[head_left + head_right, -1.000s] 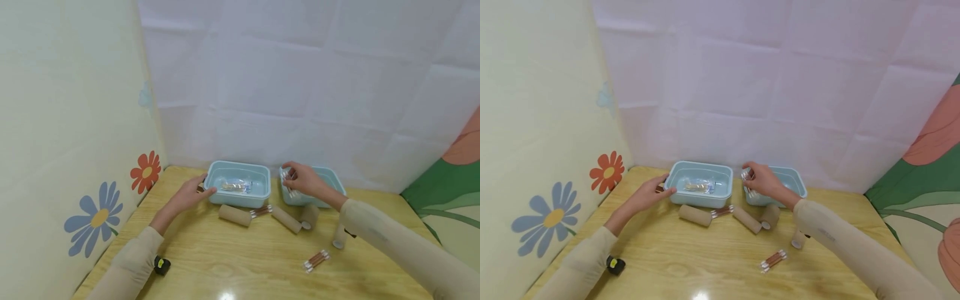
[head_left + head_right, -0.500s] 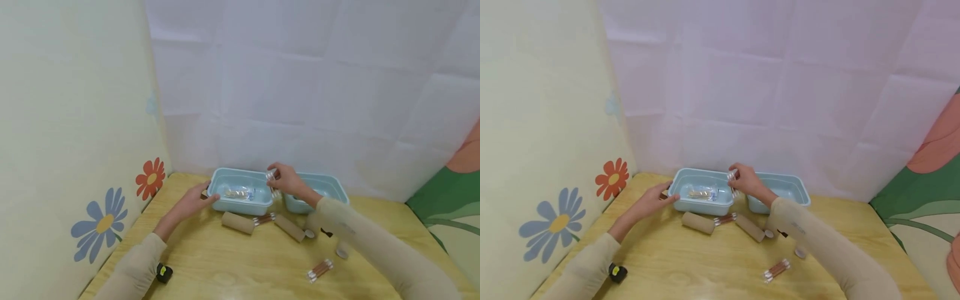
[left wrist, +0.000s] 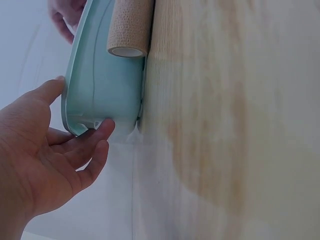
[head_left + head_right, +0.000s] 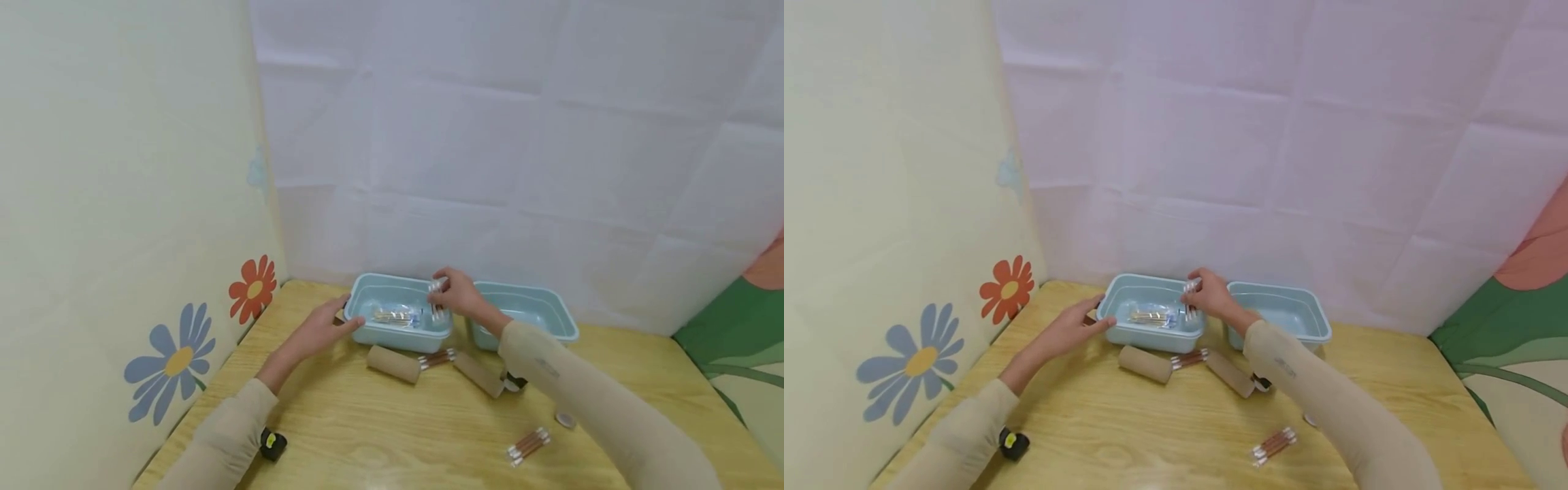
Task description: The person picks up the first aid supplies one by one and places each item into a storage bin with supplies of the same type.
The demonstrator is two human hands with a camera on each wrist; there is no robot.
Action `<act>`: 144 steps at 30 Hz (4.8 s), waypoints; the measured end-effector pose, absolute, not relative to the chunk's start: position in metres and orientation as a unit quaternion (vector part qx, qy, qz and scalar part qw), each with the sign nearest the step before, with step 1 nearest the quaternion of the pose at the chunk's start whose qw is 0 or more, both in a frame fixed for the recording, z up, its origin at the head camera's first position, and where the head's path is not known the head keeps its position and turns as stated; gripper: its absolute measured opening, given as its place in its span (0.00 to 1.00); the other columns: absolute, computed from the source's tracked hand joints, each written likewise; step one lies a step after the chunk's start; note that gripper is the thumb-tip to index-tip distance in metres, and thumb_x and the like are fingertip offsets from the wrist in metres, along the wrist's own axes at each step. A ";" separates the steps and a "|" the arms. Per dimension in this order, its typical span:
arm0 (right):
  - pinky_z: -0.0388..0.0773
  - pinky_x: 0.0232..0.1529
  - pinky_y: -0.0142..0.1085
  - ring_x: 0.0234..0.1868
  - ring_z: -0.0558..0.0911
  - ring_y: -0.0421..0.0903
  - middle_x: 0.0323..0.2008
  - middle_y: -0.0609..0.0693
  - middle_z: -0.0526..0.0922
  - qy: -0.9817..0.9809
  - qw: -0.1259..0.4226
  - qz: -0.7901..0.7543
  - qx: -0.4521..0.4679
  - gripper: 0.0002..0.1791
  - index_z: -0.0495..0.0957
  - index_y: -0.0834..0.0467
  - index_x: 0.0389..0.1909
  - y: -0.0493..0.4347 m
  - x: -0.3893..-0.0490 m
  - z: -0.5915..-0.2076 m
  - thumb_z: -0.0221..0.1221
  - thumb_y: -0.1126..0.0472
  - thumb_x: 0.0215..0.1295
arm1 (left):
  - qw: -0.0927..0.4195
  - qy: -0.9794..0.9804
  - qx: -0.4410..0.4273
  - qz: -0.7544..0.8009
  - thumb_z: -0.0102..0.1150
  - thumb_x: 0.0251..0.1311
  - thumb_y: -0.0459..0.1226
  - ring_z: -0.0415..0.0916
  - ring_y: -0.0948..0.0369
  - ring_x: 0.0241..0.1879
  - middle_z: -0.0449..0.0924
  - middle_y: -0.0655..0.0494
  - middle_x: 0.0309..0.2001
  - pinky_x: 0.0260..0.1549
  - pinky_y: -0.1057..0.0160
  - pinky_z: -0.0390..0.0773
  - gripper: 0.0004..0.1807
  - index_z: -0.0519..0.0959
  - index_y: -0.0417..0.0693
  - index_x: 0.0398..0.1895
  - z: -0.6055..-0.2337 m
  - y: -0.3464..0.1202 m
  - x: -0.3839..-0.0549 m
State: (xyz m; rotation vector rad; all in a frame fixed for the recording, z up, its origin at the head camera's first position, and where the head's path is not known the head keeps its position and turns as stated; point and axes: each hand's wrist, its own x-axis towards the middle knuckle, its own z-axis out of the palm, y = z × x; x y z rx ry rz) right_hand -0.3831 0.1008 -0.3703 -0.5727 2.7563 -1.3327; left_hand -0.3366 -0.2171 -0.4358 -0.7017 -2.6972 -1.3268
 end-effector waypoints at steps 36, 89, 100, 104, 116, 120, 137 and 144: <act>0.81 0.42 0.42 0.42 0.83 0.51 0.41 0.55 0.82 0.889 0.008 -0.358 -0.285 0.24 0.73 0.66 0.62 0.111 -0.344 -0.341 0.67 0.66 0.67 | 0.035 -0.879 -0.223 -0.419 0.58 0.74 0.49 0.79 0.49 0.53 0.67 0.33 0.68 0.48 0.50 0.81 0.42 0.54 0.32 0.78 -0.434 -0.229 -0.343; 0.74 0.59 0.51 0.60 0.76 0.51 0.59 0.49 0.77 0.893 -0.005 -0.220 -0.393 0.30 0.77 0.56 0.61 0.244 -0.199 -0.439 0.71 0.48 0.61 | 0.031 -0.879 -0.230 -0.417 0.58 0.74 0.48 0.78 0.47 0.52 0.67 0.30 0.68 0.46 0.51 0.82 0.42 0.54 0.30 0.78 -0.434 -0.232 -0.339; 0.76 0.58 0.48 0.58 0.76 0.47 0.58 0.46 0.76 0.901 0.017 -0.168 -0.400 0.29 0.78 0.56 0.61 0.256 -0.190 -0.447 0.72 0.51 0.62 | 0.026 -0.880 -0.224 -0.418 0.58 0.73 0.50 0.80 0.47 0.50 0.67 0.30 0.68 0.44 0.52 0.82 0.44 0.53 0.30 0.78 -0.439 -0.238 -0.339; 0.77 0.56 0.48 0.57 0.77 0.48 0.56 0.48 0.77 0.895 0.000 -0.163 -0.416 0.26 0.79 0.57 0.59 0.261 -0.189 -0.450 0.73 0.58 0.60 | 0.019 -0.878 -0.223 -0.423 0.58 0.73 0.50 0.81 0.49 0.48 0.68 0.32 0.67 0.43 0.53 0.83 0.44 0.52 0.32 0.79 -0.440 -0.237 -0.340; 0.78 0.53 0.44 0.52 0.78 0.44 0.51 0.44 0.79 0.894 0.009 -0.186 -0.407 0.20 0.81 0.55 0.54 0.270 -0.190 -0.444 0.72 0.63 0.60 | 0.026 -0.873 -0.237 -0.425 0.58 0.73 0.51 0.80 0.49 0.50 0.69 0.34 0.67 0.45 0.52 0.82 0.43 0.54 0.34 0.79 -0.434 -0.229 -0.345; 0.79 0.51 0.42 0.50 0.77 0.42 0.49 0.42 0.79 0.891 0.021 -0.184 -0.414 0.18 0.83 0.53 0.52 0.271 -0.191 -0.443 0.72 0.63 0.61 | 0.025 -0.873 -0.237 -0.425 0.58 0.73 0.50 0.79 0.48 0.50 0.70 0.33 0.66 0.45 0.52 0.82 0.43 0.54 0.33 0.78 -0.437 -0.228 -0.342; 0.79 0.42 0.35 0.42 0.76 0.35 0.41 0.38 0.77 0.888 0.046 -0.198 -0.412 0.12 0.85 0.50 0.43 0.269 -0.195 -0.443 0.71 0.66 0.62 | 0.024 -0.875 -0.233 -0.425 0.57 0.74 0.49 0.78 0.48 0.49 0.70 0.33 0.66 0.45 0.52 0.82 0.42 0.54 0.34 0.79 -0.431 -0.226 -0.342; 0.79 0.41 0.34 0.40 0.77 0.35 0.39 0.36 0.77 0.896 0.062 -0.221 -0.380 0.10 0.85 0.49 0.42 0.267 -0.194 -0.444 0.70 0.65 0.63 | 0.025 -0.882 -0.228 -0.412 0.56 0.75 0.48 0.78 0.48 0.49 0.69 0.32 0.66 0.44 0.52 0.82 0.42 0.52 0.32 0.79 -0.433 -0.227 -0.344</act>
